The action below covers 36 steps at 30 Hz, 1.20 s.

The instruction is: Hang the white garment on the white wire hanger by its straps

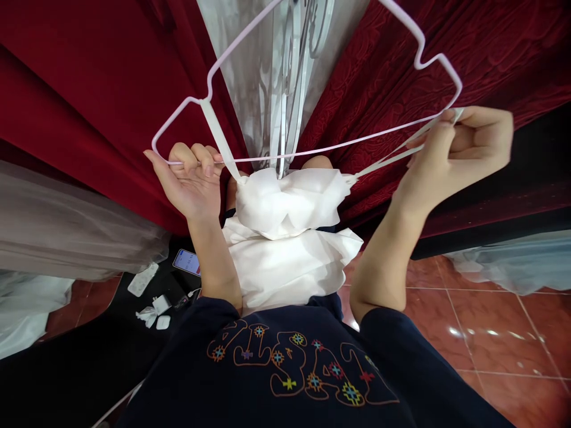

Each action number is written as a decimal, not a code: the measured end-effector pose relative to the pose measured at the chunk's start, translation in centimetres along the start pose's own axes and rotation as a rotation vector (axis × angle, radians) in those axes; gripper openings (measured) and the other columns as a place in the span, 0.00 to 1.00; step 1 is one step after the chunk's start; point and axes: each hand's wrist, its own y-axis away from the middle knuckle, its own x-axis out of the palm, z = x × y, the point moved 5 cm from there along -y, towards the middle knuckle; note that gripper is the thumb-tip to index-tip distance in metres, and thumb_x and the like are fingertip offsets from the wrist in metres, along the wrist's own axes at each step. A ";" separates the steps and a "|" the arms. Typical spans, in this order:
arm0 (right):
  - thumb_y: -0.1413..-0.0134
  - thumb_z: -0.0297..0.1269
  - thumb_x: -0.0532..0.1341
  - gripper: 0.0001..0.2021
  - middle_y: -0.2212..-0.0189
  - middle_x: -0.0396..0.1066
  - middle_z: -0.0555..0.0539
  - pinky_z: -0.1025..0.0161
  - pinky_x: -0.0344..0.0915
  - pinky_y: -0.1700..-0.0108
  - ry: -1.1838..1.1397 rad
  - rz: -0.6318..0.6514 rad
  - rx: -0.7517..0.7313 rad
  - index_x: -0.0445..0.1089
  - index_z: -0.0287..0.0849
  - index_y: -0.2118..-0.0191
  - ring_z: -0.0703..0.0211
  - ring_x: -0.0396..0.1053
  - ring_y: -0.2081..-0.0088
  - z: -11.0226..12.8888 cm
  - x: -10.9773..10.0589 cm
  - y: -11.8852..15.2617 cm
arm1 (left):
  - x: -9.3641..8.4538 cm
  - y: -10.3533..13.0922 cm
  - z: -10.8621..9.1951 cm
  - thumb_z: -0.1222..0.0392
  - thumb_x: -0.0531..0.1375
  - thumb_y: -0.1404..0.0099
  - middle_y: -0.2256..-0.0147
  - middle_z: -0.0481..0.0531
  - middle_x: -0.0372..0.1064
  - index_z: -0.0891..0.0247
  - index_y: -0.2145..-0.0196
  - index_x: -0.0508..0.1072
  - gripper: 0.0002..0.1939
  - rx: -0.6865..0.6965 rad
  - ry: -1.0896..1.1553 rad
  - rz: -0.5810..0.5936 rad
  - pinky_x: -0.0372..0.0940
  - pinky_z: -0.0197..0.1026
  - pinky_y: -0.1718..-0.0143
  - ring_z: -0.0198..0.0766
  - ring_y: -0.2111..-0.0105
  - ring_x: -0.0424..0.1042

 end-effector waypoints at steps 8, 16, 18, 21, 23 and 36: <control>0.46 0.12 0.60 0.19 0.76 0.74 0.51 0.62 0.63 0.74 0.260 0.134 0.192 0.75 0.47 0.71 0.65 0.68 0.79 -4.3 -0.3 -5.0 | 0.5 0.4 -1.1 0.15 0.48 0.26 0.80 0.48 0.47 0.58 0.76 0.45 0.44 0.026 -0.017 0.048 0.68 0.41 0.71 0.41 0.71 0.72; 0.50 0.08 0.62 0.18 0.86 0.64 0.58 0.67 0.46 0.80 0.276 0.250 0.373 0.78 0.40 0.73 0.75 0.58 0.85 -1.3 2.4 -7.6 | 0.3 0.5 -1.1 0.12 0.49 0.30 0.80 0.49 0.50 0.59 0.76 0.46 0.45 0.032 -0.049 0.060 0.70 0.41 0.72 0.42 0.71 0.73; 0.51 0.07 0.60 0.18 0.87 0.62 0.59 0.67 0.43 0.82 0.275 0.268 0.416 0.74 0.40 0.74 0.75 0.56 0.86 -1.0 3.1 -7.8 | 0.3 0.5 -1.2 0.11 0.48 0.31 0.81 0.50 0.50 0.59 0.77 0.45 0.46 0.041 -0.098 0.058 0.70 0.42 0.71 0.41 0.71 0.71; 0.52 0.10 0.61 0.17 0.88 0.60 0.59 0.64 0.43 0.80 0.336 0.304 0.393 0.71 0.41 0.76 0.75 0.54 0.86 -1.3 3.9 -8.2 | 0.4 0.5 -1.3 0.11 0.43 0.29 0.81 0.51 0.50 0.58 0.76 0.45 0.45 0.040 -0.147 0.061 0.70 0.43 0.70 0.41 0.71 0.69; 0.51 0.13 0.62 0.13 0.85 0.61 0.58 0.63 0.48 0.75 0.366 0.366 0.284 0.74 0.38 0.76 0.76 0.57 0.82 -1.0 4.3 -8.4 | 0.6 0.6 -1.5 0.12 0.42 0.28 0.80 0.51 0.49 0.58 0.76 0.46 0.44 0.042 -0.125 0.075 0.70 0.43 0.70 0.41 0.71 0.68; 0.48 0.13 0.60 0.16 0.73 0.74 0.48 0.60 0.51 0.68 0.150 0.506 0.124 0.71 0.45 0.72 0.68 0.64 0.74 4.9 7.7 -4.7 | 1.4 1.0 -1.7 0.14 0.41 0.26 0.80 0.51 0.50 0.60 0.78 0.49 0.45 0.030 -0.004 0.117 0.70 0.41 0.70 0.40 0.72 0.71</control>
